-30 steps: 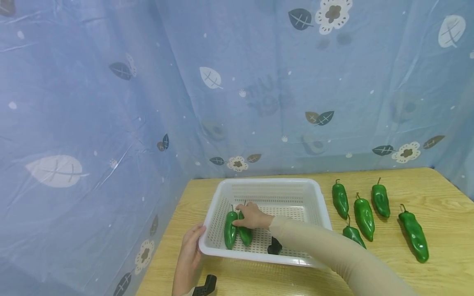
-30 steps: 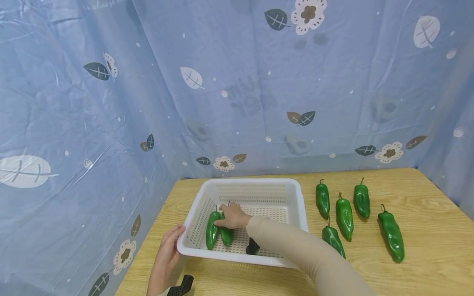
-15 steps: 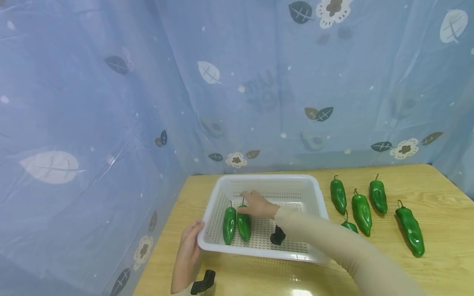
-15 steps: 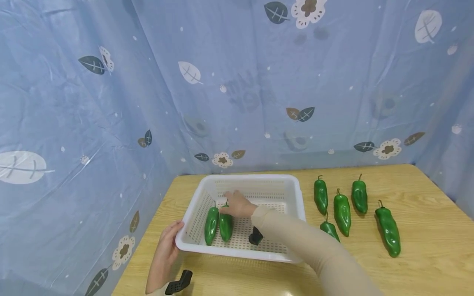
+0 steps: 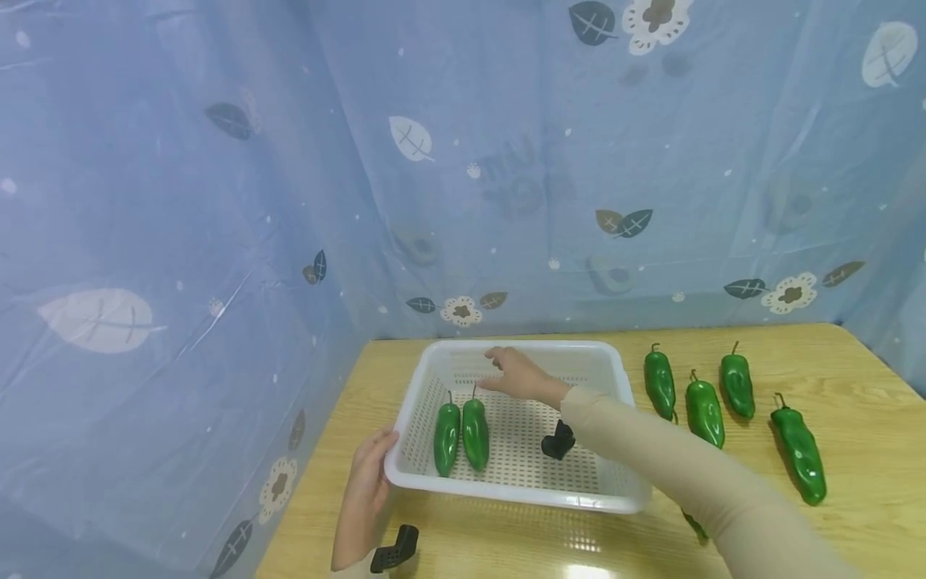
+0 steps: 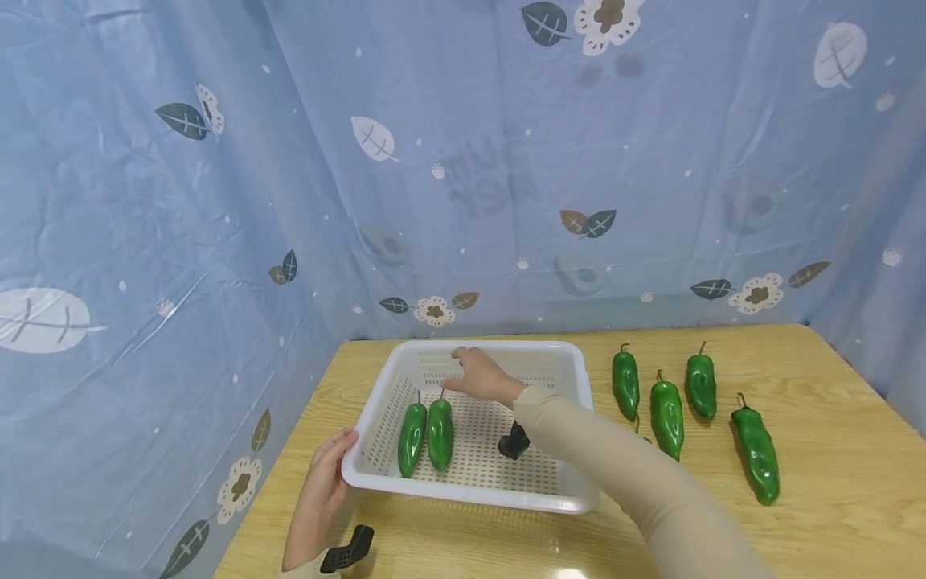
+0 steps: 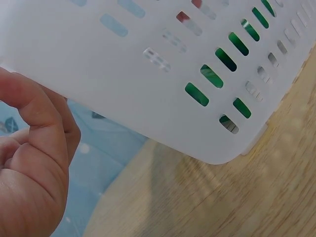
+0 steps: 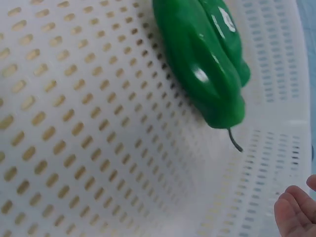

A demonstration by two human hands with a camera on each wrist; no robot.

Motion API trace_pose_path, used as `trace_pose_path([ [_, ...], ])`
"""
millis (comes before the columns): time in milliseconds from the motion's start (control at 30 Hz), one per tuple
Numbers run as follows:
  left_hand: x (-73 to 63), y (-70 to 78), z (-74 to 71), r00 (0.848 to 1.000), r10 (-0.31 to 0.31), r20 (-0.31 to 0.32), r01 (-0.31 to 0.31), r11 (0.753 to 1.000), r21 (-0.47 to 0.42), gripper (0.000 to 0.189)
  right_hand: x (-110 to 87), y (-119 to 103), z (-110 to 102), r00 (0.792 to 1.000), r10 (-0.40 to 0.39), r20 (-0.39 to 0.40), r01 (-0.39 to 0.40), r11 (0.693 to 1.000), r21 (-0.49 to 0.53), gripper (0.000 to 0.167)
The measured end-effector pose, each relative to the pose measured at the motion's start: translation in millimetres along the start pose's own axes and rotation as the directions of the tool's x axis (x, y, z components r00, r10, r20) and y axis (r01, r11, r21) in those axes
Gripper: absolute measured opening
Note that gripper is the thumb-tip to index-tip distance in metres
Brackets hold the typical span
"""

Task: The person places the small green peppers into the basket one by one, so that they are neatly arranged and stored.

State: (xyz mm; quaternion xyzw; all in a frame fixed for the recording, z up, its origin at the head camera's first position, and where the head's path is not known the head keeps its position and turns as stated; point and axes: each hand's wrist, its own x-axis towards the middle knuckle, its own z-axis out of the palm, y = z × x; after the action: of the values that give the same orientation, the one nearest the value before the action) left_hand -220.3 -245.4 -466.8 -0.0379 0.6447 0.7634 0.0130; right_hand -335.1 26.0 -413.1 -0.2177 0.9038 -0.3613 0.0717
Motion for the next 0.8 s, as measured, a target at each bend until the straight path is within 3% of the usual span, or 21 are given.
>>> trace_pose_path([
  [333,0.1,1.2,0.2,1.0,-0.007,-0.005,0.007,1.0,-0.014,0.048,-3.1,-0.1,-24.3,0.997,-0.055,-0.055,0.055,0.999,-0.001,0.066],
  [800,1.6,0.3,0.7,1.0,-0.013,-0.01,0.013,1.0,-0.02,0.05,-17.0,9.0,-60.4,0.997,-0.01,-0.081,0.017,0.996,0.086,0.065],
])
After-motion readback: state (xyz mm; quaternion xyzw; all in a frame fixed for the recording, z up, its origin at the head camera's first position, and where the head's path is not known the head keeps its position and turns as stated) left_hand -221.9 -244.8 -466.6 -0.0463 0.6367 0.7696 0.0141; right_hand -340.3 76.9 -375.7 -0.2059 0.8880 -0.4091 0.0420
